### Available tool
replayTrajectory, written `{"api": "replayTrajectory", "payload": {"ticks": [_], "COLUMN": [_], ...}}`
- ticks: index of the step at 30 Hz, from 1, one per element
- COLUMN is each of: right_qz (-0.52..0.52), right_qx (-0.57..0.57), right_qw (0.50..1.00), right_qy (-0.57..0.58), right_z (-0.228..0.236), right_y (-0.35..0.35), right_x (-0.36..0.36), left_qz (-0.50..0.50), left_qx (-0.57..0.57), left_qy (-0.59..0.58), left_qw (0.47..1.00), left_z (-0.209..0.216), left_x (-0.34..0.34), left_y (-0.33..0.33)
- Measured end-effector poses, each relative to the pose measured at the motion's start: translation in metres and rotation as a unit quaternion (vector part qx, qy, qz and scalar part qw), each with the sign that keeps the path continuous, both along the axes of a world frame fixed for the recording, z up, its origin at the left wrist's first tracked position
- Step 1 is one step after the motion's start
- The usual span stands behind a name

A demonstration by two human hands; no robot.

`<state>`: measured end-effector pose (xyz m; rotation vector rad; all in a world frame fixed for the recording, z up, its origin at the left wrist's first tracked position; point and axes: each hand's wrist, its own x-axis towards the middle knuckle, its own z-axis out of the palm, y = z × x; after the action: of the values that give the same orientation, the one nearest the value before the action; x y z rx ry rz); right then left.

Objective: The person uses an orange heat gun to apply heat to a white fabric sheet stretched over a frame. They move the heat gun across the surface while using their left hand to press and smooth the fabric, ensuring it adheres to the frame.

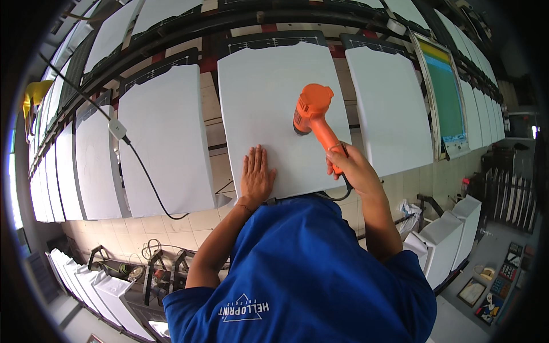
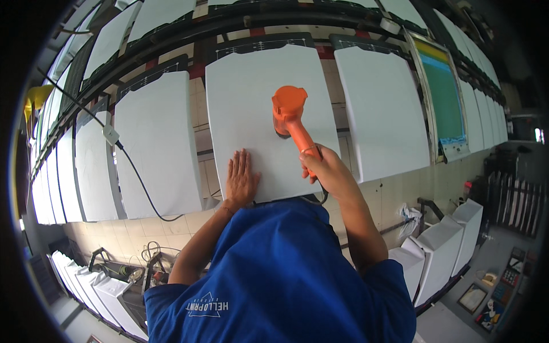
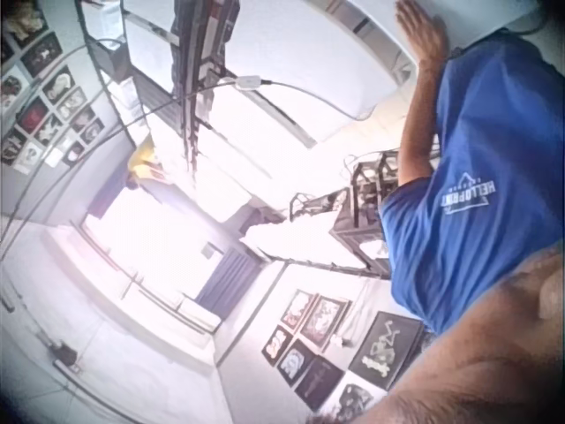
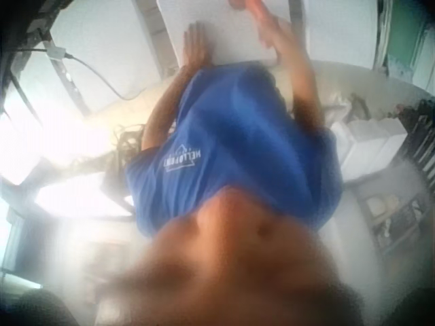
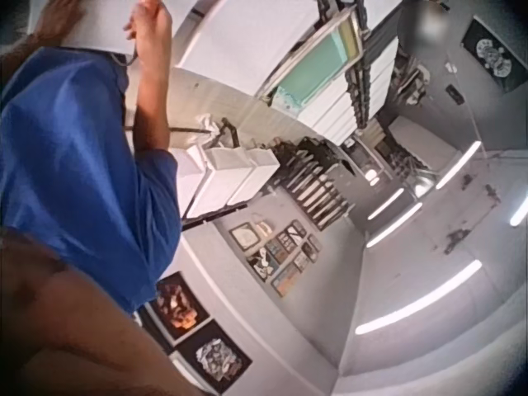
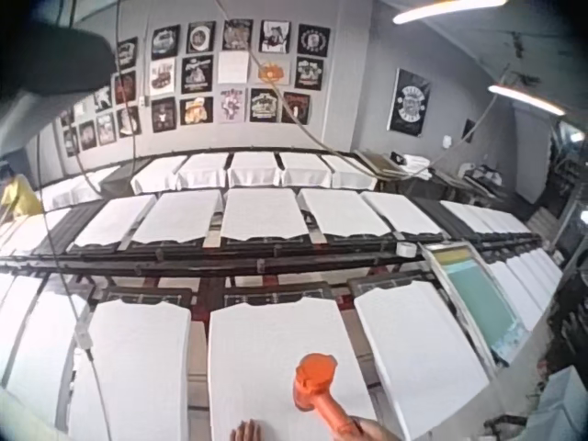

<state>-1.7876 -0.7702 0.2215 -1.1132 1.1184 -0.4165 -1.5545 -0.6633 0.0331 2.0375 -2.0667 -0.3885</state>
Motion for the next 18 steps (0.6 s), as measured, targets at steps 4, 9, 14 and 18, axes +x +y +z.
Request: {"api": "replayTrajectory", "payload": {"ticks": [4, 9, 14, 18], "right_qz": [-0.026, -0.045, -0.081, -0.112], "right_qx": [0.052, 0.055, 0.011, -0.006], "right_qw": [0.998, 0.997, 0.997, 0.994], "right_qy": [0.017, 0.028, 0.006, -0.011], "right_z": [0.018, 0.028, 0.010, 0.001], "right_y": [0.034, 0.048, 0.015, -0.003], "right_x": [-0.019, -0.022, -0.005, 0.003], "left_qz": [0.010, 0.024, -0.051, -0.129], "left_qx": [-0.025, -0.071, -0.065, -0.011], "left_qy": [-0.021, -0.033, -0.021, -0.003], "left_qw": [0.999, 0.997, 0.996, 0.992], "left_z": [-0.007, -0.017, -0.014, 0.000], "left_x": [0.020, 0.033, 0.018, 0.011], "left_y": [-0.043, -0.094, -0.079, -0.032]}}
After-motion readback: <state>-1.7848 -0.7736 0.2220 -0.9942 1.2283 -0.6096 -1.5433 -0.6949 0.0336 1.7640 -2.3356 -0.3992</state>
